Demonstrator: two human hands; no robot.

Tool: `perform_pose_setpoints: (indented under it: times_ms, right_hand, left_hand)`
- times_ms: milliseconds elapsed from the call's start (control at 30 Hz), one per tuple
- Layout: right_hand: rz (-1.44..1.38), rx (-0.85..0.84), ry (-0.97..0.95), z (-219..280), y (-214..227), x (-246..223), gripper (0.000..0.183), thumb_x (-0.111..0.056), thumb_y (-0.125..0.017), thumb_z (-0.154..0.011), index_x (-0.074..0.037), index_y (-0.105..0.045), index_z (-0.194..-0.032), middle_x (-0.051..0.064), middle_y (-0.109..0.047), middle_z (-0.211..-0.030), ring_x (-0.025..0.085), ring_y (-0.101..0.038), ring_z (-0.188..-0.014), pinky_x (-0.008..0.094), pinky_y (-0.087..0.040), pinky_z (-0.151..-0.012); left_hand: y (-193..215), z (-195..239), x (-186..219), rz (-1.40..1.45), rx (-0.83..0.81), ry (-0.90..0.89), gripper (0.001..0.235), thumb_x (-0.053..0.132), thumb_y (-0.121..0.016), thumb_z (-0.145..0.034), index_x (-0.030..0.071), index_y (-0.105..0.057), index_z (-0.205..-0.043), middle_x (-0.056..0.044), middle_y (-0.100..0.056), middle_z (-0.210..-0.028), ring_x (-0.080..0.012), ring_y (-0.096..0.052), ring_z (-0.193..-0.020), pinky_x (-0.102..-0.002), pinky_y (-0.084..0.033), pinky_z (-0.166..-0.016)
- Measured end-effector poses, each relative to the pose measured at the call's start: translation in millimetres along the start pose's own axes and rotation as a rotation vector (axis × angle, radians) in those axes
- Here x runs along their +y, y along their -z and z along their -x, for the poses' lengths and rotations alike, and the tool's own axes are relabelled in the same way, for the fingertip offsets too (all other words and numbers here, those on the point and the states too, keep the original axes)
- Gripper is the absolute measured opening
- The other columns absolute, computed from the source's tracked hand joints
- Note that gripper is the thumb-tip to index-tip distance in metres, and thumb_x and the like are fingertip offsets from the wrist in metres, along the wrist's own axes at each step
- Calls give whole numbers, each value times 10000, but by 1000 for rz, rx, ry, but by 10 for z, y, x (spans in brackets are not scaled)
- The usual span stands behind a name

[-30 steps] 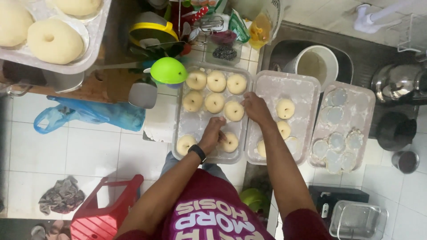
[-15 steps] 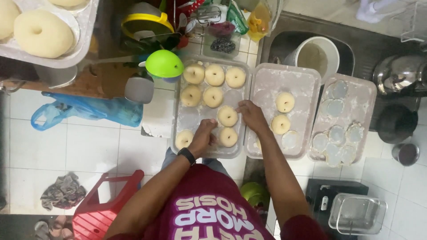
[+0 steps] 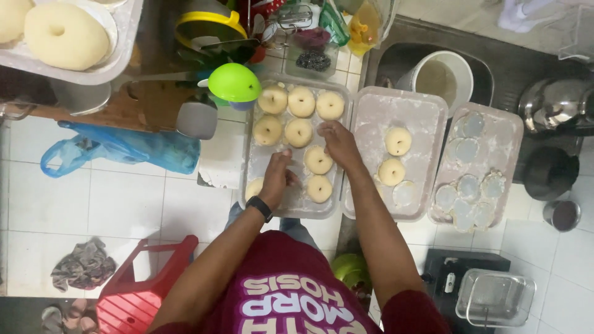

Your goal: The person transfers fried donuts from a metal tray to a larger tray using a wooden skewer, then fries more donuts in a pan of hot oil, flipping them with the skewer. The person also arranges raw donut dough on trays.

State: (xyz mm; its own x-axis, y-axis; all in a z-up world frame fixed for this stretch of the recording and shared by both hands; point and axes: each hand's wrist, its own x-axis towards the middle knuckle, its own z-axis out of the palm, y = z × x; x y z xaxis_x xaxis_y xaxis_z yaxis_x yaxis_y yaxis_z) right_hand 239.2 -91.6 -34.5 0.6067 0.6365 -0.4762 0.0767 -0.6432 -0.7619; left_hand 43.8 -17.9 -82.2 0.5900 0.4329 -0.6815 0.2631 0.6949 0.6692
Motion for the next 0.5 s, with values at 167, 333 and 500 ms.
perform_pose_setpoints:
  times_ms: [167, 333, 500]
  right_hand:
    - [94, 41, 41, -98, -144, -21, 403, -153, -434, -994, -21, -620, -1327, 191, -721, -1241, 230, -730, -750, 401, -569, -747]
    - [211, 27, 120, -80, -158, -112, 414, -52, -425, -964, -18, -614, -1331, 224, -713, -1265, 433, -685, -1144, 543, -513, -990]
    - [169, 14, 71, 54, -184, -245, 407, -56, -475, -960, -22, -594, -1349, 224, -688, -1314, 420, -659, -1206, 540, -504, -1032]
  left_hand:
    - [-26, -41, -3, 18, 11, -2, 556, 593, -504, -1006, 122, -493, -1302, -97, -619, -804, -191, -671, -656, -275, -537, -576]
    - [-19, -94, -37, 65, 10, -37, 576, 592, -509, -1016, 120, -482, -1345, -102, -594, -1024, -193, -698, -694, -288, -576, -562]
    - [-17, -33, 48, 57, 3, -59, 639, 540, -493, -1034, 61, -437, -1453, -102, -517, -1106, -199, -699, -710, -300, -593, -562]
